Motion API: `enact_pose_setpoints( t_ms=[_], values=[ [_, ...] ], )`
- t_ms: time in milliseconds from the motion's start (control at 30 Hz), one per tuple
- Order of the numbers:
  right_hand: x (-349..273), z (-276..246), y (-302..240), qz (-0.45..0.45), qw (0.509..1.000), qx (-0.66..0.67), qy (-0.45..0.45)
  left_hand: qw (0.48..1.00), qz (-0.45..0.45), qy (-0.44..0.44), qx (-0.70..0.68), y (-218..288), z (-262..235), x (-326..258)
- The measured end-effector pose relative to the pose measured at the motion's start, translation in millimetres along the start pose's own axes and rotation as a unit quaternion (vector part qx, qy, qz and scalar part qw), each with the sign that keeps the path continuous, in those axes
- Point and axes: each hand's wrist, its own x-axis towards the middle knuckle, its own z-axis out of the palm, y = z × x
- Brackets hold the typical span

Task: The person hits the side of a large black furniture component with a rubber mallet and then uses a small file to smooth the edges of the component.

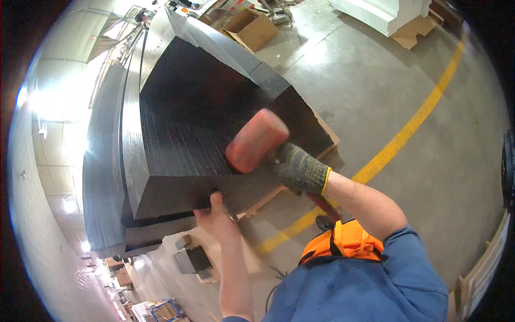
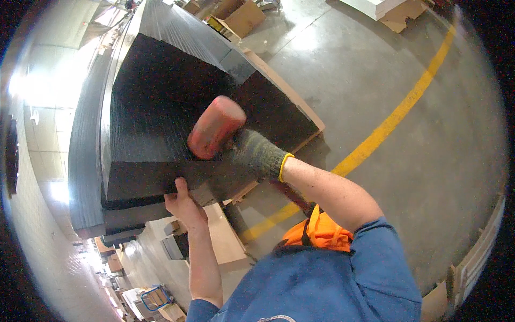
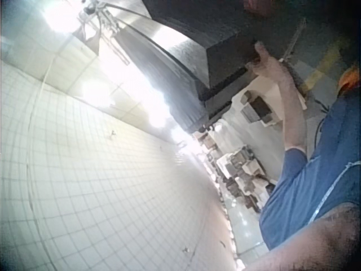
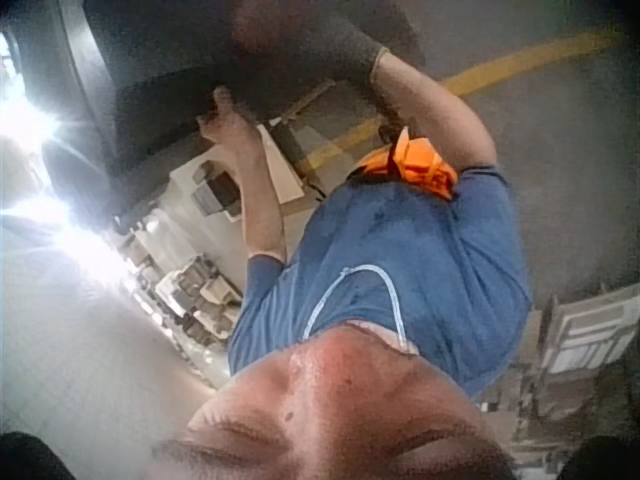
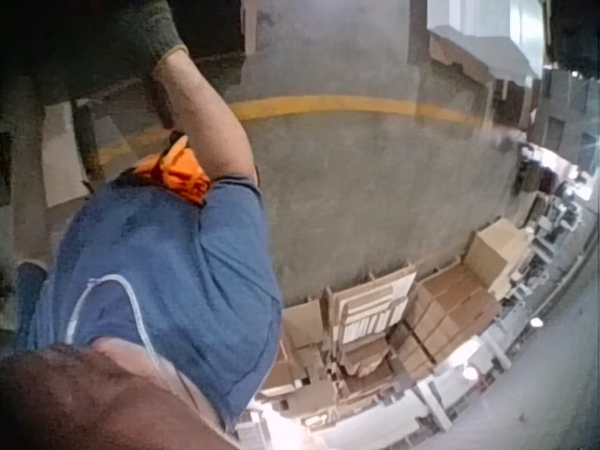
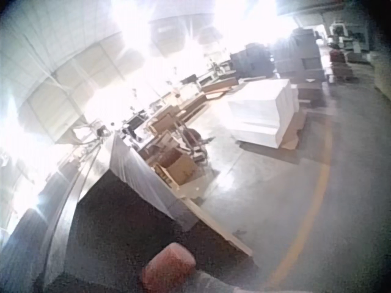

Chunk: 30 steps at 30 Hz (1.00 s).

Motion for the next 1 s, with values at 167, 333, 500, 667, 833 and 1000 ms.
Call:
enact_pose_setpoints(
  t_ms=[167, 333, 500, 667, 833, 1000],
  values=[
    [14.2, 10.2, 32.0, -0.239, 0.944, -0.225, 0.019, 1.000, 0.018, -0.021, 0.004, -1.2, -2.1, 0.5],
    [1.3, 3.5, 1.8, 0.033, 0.998, 0.037, -0.041, 0.999, 0.016, -0.026, -0.011, 2.9, -0.9, -0.6],
    [0.4, -6.5, 12.4, 0.002, 0.997, 0.031, -0.075, 1.000, 0.005, -0.017, -0.017, -0.8, 0.9, -0.8],
    [-0.6, 1.6, 35.6, 0.011, 0.991, 0.117, 0.069, 1.000, 0.011, -0.015, 0.021, -4.4, -9.8, 1.9],
    [21.0, 39.9, 108.0, -0.191, 0.970, -0.038, 0.146, 1.000, -0.010, -0.016, -0.002, -6.2, -8.7, 2.8],
    [4.9, 6.1, 42.1, 0.167, 0.979, 0.089, -0.079, 1.000, -0.010, -0.008, 0.000, 2.7, -4.3, -0.3]
  ],
)
